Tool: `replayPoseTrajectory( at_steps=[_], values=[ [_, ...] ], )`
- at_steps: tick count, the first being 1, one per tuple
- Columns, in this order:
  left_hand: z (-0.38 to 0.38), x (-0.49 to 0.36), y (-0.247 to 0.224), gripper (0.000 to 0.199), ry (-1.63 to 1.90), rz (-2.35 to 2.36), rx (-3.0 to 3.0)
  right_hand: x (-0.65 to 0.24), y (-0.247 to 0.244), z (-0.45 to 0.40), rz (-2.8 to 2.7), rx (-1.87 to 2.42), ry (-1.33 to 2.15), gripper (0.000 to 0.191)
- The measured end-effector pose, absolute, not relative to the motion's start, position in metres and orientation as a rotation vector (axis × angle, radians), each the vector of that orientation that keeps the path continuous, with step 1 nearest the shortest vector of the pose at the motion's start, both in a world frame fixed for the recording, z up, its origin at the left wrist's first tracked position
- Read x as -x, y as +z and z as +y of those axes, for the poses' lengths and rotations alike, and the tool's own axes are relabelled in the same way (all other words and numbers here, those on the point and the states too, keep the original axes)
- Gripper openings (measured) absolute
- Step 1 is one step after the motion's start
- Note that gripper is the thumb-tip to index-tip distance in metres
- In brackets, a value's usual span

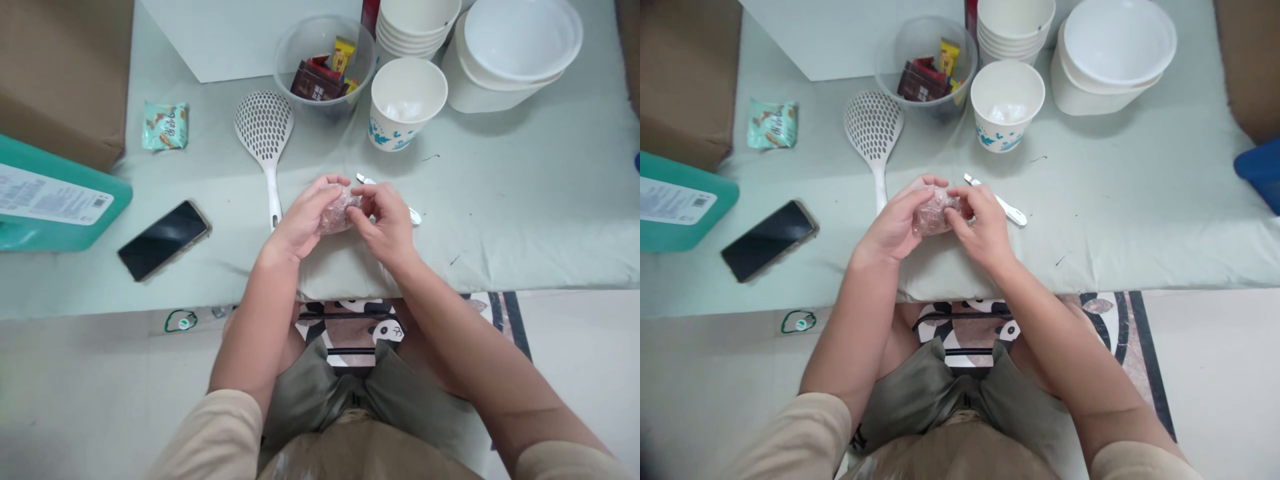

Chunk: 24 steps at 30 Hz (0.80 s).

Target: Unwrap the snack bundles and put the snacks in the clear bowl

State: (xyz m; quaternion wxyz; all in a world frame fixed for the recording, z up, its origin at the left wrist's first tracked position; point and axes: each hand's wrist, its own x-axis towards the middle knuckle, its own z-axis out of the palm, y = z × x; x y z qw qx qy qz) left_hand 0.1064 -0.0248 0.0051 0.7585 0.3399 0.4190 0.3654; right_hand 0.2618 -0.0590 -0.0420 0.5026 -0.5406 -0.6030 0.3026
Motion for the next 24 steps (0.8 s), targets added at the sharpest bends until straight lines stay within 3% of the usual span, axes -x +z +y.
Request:
replayPoseTrajectory(
  at_steps=[4, 9, 16, 24],
  values=[
    [-0.028, -0.107, 0.013, 0.012, 0.829, 0.935, -0.765, -0.26, -0.042, -0.065, -1.291, 1.206, 0.947, 0.036],
    [-0.028, -0.109, 0.016, 0.01, 0.845, 1.035, -0.753, -0.256, -0.044, -0.069, -1.287, 1.212, 0.864, 0.041],
    [-0.027, -0.112, 0.018, 0.01, 0.87, 1.105, -0.731, -0.251, -0.038, -0.066, -1.383, 1.278, 0.627, 0.016],
    [-0.013, -0.105, 0.008, 0.014, 1.114, 1.072, -0.574, -0.251, -0.034, -0.073, -1.619, 1.235, 0.466, 0.012]
  ],
)
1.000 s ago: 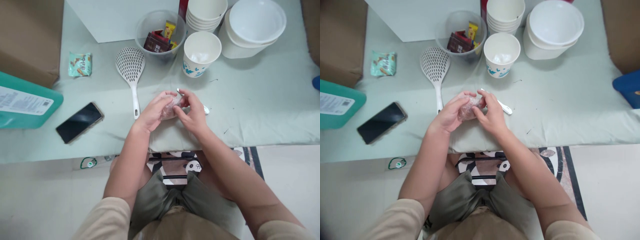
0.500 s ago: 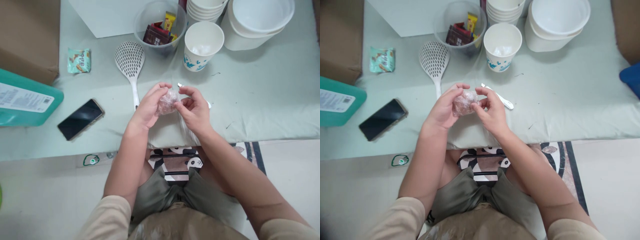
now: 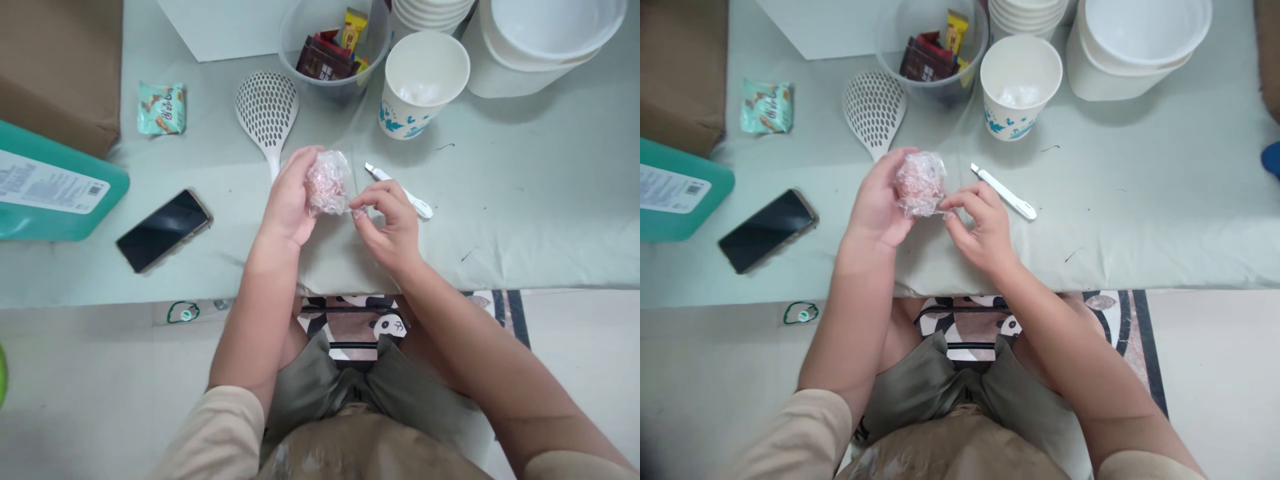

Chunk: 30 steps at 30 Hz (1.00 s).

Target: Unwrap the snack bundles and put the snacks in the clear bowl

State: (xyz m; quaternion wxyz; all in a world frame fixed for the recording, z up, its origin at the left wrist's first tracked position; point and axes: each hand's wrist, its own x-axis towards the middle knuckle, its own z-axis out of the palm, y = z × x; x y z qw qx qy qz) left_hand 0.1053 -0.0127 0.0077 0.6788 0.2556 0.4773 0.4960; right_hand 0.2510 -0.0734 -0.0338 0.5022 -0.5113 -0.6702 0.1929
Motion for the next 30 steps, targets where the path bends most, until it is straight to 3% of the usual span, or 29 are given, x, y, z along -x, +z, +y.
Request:
replayPoseTrajectory(
  at_steps=[17, 21, 26, 30],
  values=[
    [0.0, -0.072, 0.008, 0.029, 1.053, 1.066, -0.515, -0.26, -0.041, -0.081, -1.77, 1.075, 0.563, 0.016],
    [-0.008, -0.075, 0.014, 0.022, 0.911, 1.041, -0.574, -0.266, -0.038, -0.074, -1.643, 1.196, 0.513, 0.012],
    [-0.015, -0.091, 0.01, 0.015, 0.763, 0.978, -0.655, -0.268, -0.042, -0.067, -1.706, 1.239, 0.472, 0.023],
    [-0.019, -0.101, 0.007, 0.008, 0.746, 0.968, -0.715, -0.271, -0.044, -0.066, -1.664, 1.247, 0.404, 0.01]
  ],
)
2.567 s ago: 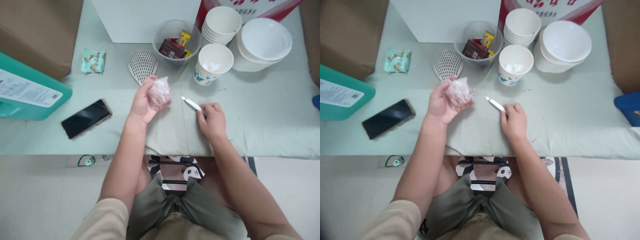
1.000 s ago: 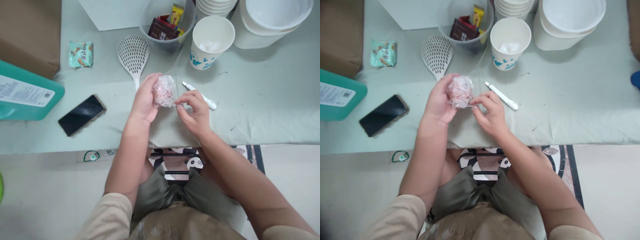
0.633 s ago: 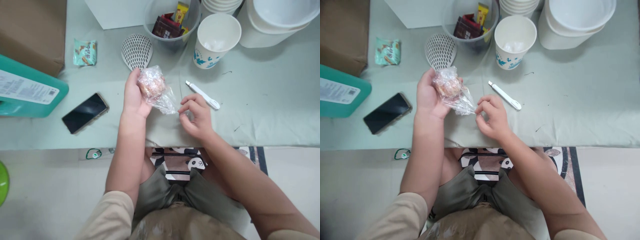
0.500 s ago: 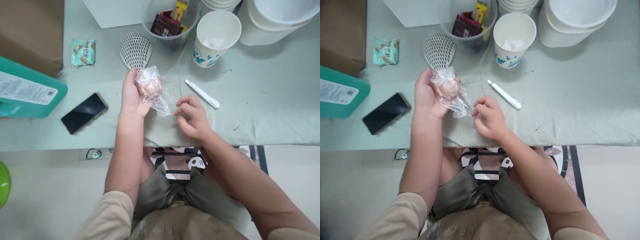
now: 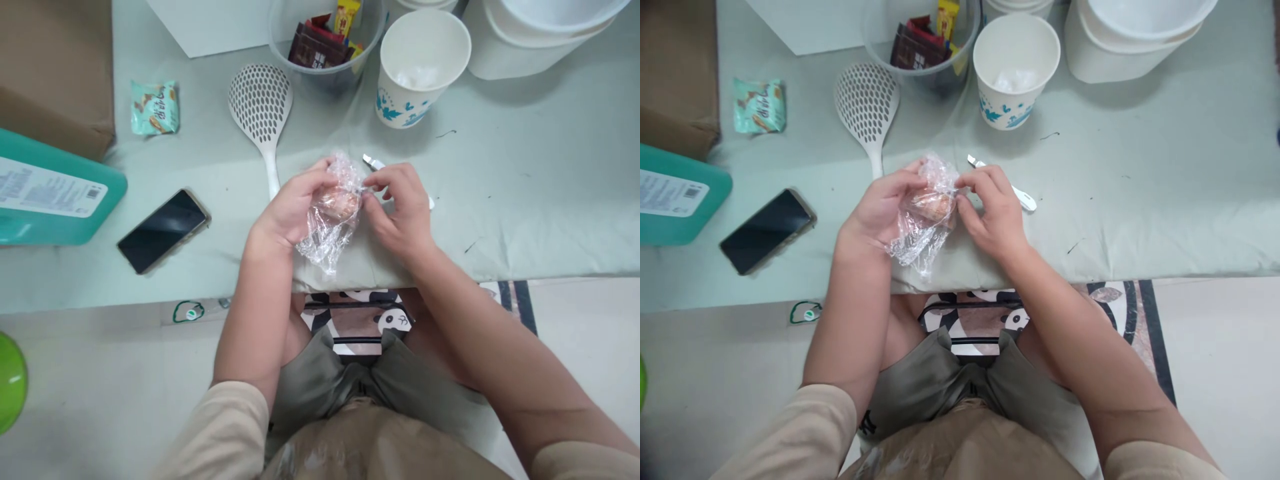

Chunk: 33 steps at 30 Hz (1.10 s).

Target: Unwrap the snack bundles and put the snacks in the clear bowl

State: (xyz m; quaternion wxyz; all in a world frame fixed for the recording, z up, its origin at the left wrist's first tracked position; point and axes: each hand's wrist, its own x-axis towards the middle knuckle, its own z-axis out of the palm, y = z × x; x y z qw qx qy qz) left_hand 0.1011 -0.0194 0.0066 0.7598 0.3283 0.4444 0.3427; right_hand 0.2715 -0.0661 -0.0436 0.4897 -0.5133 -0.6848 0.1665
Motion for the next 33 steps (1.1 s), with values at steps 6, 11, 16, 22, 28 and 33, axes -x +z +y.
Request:
replayPoseTrajectory(
  at_steps=[6, 11, 16, 22, 28, 33],
  values=[
    [-0.021, -0.099, 0.007, 0.025, 0.609, 0.825, -0.845, -0.282, -0.044, -0.065, -1.515, 1.351, 0.533, 0.012],
    [-0.019, -0.092, 0.011, 0.033, 0.479, 0.839, -0.906, -0.283, -0.041, -0.064, -1.35, 1.347, 0.66, 0.018],
    [-0.019, -0.085, 0.011, 0.031, 0.503, 0.798, -0.897, -0.282, -0.046, -0.058, -1.066, 1.316, 0.832, 0.021],
    [-0.02, -0.084, 0.009, 0.03, 0.56, 0.758, -0.846, -0.283, -0.053, -0.053, -0.826, 1.259, 1.001, 0.025],
    [-0.015, -0.091, 0.002, 0.02, 0.725, 0.93, -0.853, -0.291, -0.055, -0.054, -0.964, 1.26, 0.743, 0.028],
    [-0.009, -0.095, -0.009, 0.021, 0.905, 0.974, -0.773, -0.273, -0.049, -0.068, -1.263, 1.295, 0.778, 0.032]
  ],
)
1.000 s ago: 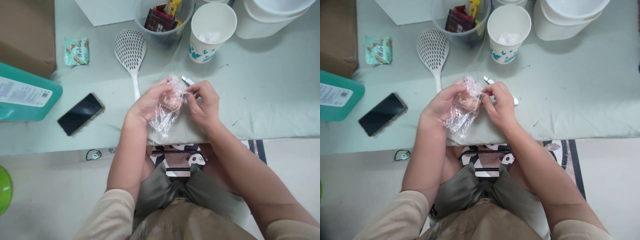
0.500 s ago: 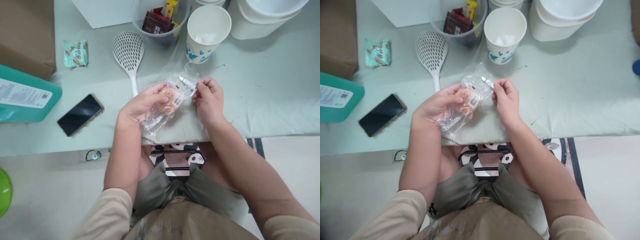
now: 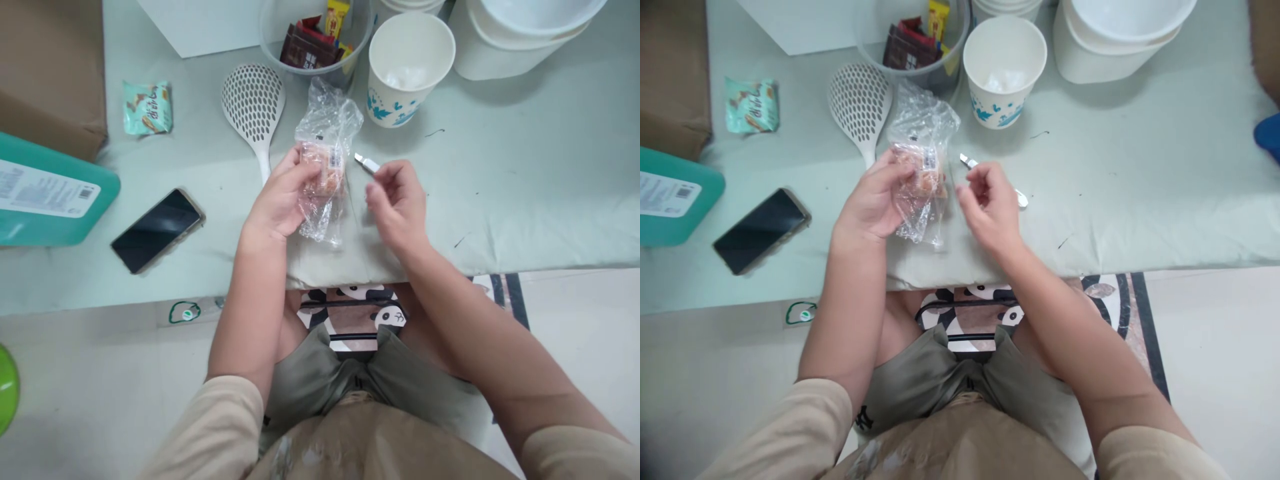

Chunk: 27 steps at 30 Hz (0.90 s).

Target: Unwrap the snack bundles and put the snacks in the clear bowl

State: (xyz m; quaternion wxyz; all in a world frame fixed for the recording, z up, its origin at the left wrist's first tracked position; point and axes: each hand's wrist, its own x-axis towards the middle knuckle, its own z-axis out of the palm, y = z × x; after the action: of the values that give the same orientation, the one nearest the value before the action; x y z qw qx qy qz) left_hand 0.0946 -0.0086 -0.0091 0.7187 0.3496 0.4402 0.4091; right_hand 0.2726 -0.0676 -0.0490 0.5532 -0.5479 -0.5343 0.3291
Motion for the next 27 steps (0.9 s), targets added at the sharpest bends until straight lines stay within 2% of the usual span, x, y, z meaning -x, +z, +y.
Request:
replayPoseTrajectory(
  at_steps=[11, 20, 27],
  values=[
    [-0.016, -0.1, -0.003, 0.033, 0.809, 1.005, -0.808, -0.257, -0.046, -0.066, -1.438, 1.355, 0.593, 0.023],
    [-0.006, -0.093, -0.008, 0.007, 0.917, 1.03, -0.721, -0.263, -0.046, -0.067, -1.237, 1.418, 0.858, 0.03],
    [-0.001, -0.082, -0.012, 0.017, 0.89, 1.042, -0.749, -0.257, -0.043, -0.066, -1.009, 1.376, 1.072, 0.033]
  ],
)
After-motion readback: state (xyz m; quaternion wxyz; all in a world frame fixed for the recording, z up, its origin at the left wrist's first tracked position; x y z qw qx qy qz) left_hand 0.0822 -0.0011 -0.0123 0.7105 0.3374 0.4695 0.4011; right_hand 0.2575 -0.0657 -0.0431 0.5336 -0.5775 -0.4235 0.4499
